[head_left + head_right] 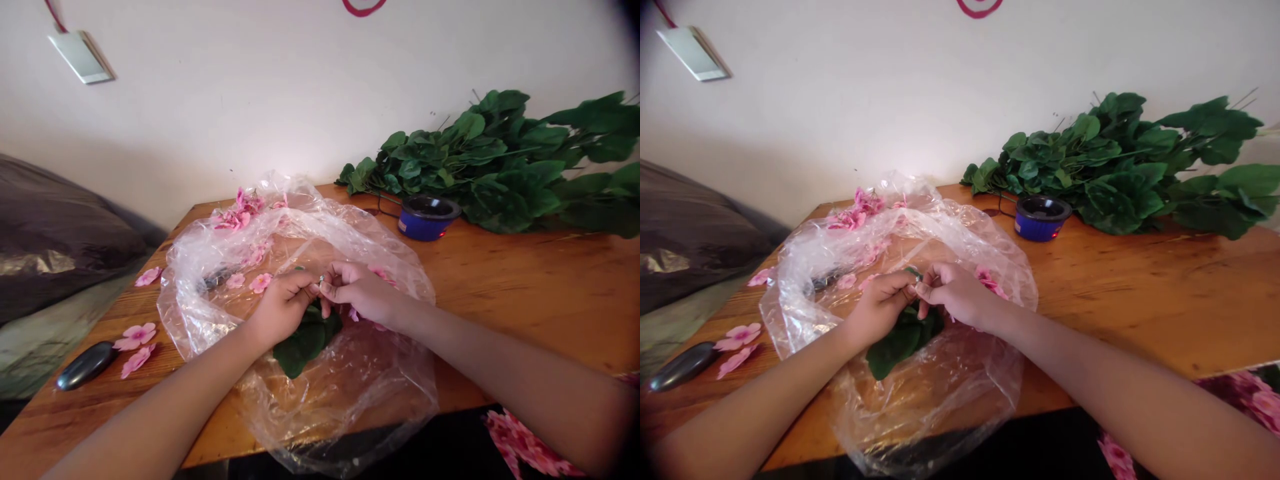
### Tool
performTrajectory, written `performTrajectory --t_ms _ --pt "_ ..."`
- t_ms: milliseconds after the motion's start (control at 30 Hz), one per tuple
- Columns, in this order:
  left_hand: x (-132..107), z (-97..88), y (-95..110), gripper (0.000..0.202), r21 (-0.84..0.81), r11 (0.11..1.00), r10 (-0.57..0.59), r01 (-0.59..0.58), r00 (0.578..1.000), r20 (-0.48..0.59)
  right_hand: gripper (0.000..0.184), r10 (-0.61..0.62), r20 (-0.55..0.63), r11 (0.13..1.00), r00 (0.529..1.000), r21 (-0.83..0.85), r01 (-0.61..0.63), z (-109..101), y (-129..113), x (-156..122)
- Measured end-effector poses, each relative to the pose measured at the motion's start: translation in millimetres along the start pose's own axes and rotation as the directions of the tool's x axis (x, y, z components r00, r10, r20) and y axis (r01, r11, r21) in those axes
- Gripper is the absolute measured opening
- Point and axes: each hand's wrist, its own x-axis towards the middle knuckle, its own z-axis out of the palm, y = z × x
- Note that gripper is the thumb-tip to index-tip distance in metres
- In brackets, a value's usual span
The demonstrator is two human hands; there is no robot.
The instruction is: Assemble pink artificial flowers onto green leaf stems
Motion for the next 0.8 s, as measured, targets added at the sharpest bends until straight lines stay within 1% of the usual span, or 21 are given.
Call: performTrajectory --t_ms 167,233,300,400,533,667,800 --pt "-0.8 -0.4 0.4 0.031 0.034 0.999 0.031 -0.031 0.999 0.014 0.016 -0.001 0.007 1.000 1.000 0.015 0.001 0.2 0.1 -0.3" --pt "-1.3 0.2 0.9 0.032 0.025 0.999 0.045 -0.045 0.999 0.024 0.017 -0.002 0.018 1.000 1.000 0.011 0.001 0.1 -1.6 -0.8" --pt "-1.6 1.2 1.1 0.032 -0.001 1.000 0.029 -0.029 0.999 0.018 0.018 0.004 0.020 1.000 1.000 -0.008 -0.003 0.0 -3.4 -1.3" --pt "-0.8 2.3 0.7 0.031 -0.117 0.992 -0.039 0.039 0.999 -0.001 0.019 0.005 0.016 1.000 1.000 0.003 -0.005 -0.3 -4.1 -1.3" --pt "2.2 2.5 1.1 0.029 -0.313 0.944 -0.105 0.104 0.994 0.013 0.018 -0.035 -0.007 0.998 0.999 0.042 0.035 -1.2 -0.9 0.9" --pt "3.6 1.7 3.7 0.027 -0.436 0.886 -0.164 0.157 0.986 0.022 0.018 -0.083 -0.060 0.996 0.995 0.024 0.084 -1.3 0.7 2.1" --pt "2.9 0.7 3.2 0.025 -0.536 0.820 -0.228 0.203 0.973 0.019 0.017 -0.083 -0.062 0.996 0.995 -0.025 0.082 1.6 -4.1 -0.7"
